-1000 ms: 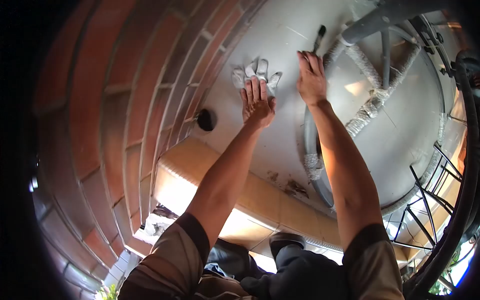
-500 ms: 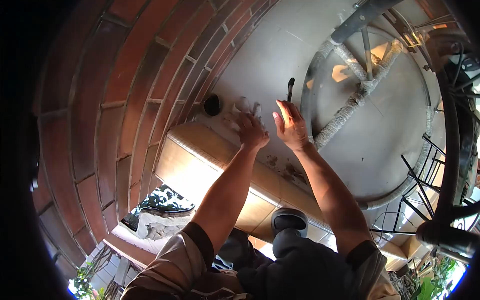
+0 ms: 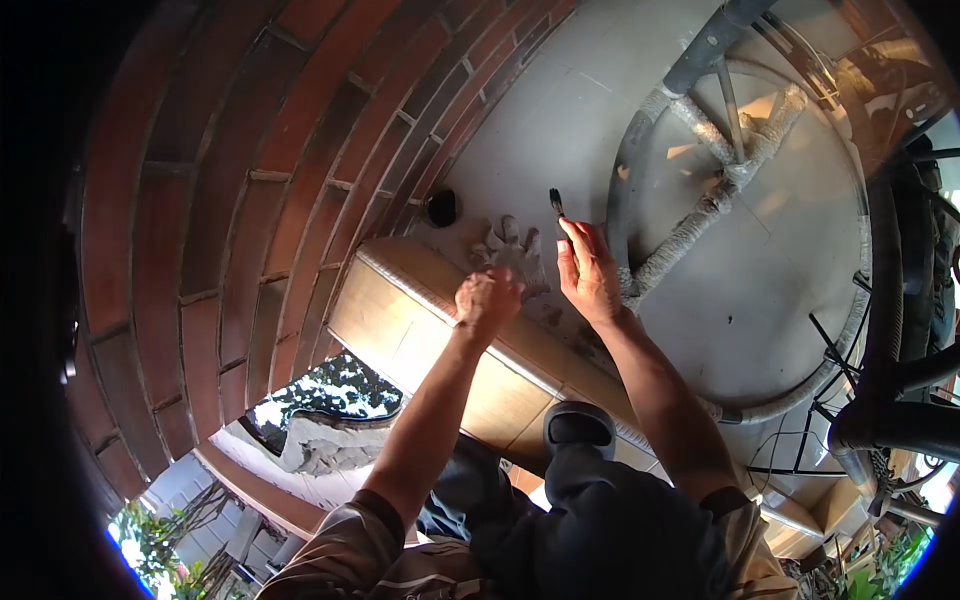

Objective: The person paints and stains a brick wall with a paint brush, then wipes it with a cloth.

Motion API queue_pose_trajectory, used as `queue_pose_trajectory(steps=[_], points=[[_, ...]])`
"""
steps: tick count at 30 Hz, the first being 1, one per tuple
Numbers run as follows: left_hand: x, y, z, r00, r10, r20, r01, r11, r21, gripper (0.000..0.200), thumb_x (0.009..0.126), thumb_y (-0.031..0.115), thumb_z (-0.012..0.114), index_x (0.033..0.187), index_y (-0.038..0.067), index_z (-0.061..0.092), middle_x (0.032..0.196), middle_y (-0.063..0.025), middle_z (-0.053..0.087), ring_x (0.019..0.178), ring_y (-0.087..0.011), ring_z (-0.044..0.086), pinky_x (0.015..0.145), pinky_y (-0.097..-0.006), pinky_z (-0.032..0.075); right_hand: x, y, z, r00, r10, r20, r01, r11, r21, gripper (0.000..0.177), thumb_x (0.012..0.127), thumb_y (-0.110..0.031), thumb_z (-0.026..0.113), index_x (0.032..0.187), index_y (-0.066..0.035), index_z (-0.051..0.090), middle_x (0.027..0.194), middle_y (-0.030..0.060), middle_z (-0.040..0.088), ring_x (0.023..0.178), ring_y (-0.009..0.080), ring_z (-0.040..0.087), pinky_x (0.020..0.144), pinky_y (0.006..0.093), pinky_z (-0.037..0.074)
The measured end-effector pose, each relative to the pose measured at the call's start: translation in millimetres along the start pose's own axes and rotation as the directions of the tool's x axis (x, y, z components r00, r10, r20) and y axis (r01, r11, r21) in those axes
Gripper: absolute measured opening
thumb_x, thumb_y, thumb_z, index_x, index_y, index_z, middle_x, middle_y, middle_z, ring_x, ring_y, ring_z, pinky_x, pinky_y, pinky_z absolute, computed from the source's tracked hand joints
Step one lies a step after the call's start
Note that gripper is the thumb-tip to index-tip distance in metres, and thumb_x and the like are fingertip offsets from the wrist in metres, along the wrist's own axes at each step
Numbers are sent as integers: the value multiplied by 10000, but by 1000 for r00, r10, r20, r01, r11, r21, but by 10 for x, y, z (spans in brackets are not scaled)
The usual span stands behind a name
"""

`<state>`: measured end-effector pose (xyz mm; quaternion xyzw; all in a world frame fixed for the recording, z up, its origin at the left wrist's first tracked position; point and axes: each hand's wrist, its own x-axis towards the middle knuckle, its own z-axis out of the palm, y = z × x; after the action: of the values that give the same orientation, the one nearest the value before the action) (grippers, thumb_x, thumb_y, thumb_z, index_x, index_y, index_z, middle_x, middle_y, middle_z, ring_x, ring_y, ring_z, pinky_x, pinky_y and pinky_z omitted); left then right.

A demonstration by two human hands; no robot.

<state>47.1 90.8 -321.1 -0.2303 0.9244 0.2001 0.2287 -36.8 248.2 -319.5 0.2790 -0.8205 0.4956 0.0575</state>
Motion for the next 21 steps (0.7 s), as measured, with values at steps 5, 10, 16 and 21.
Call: queue_pose_trajectory(steps=[5, 10, 16, 21], points=[[-105, -342, -84, 904, 178, -388, -209, 977, -38, 168, 797, 247, 729, 906, 122, 702, 937, -126, 700, 887, -314, 658, 794, -427, 513, -59, 1, 27, 996, 81, -20, -78, 989, 126, 256, 924, -24, 607, 1177, 7, 594, 1034, 183, 639, 881, 327, 656, 770, 365, 543], [-335, -533, -343, 697, 370, -614, -471, 882, -3, 64, 803, 52, 701, 850, 84, 671, 776, -86, 664, 757, -300, 620, 756, -412, 472, -161, 37, 130, 951, 305, 45, -293, 849, 441, 183, 958, -34, 601, 1131, 19, 628, 1079, 100, 646, 836, 172, 708, 703, 262, 580], [-295, -606, -80, 722, 404, -561, -467, 883, 35, 126, 758, 170, 734, 713, 91, 647, 692, -56, 638, 696, -257, 611, 764, -393, 429, 110, -215, 353, 936, 351, 11, -221, 563, 796, 178, 893, 15, 677, 1065, 34, 638, 1026, 96, 655, 790, 160, 694, 755, 261, 586], [-258, -619, -56, 751, 381, -539, -423, 905, 51, 159, 767, 219, 685, 713, 102, 592, 722, -79, 606, 731, -272, 590, 751, -414, 403, 482, -535, 402, 917, 387, 98, -303, 513, 803, 136, 898, 10, 674, 1027, 35, 640, 904, 81, 669, 741, 122, 662, 659, 241, 564]])
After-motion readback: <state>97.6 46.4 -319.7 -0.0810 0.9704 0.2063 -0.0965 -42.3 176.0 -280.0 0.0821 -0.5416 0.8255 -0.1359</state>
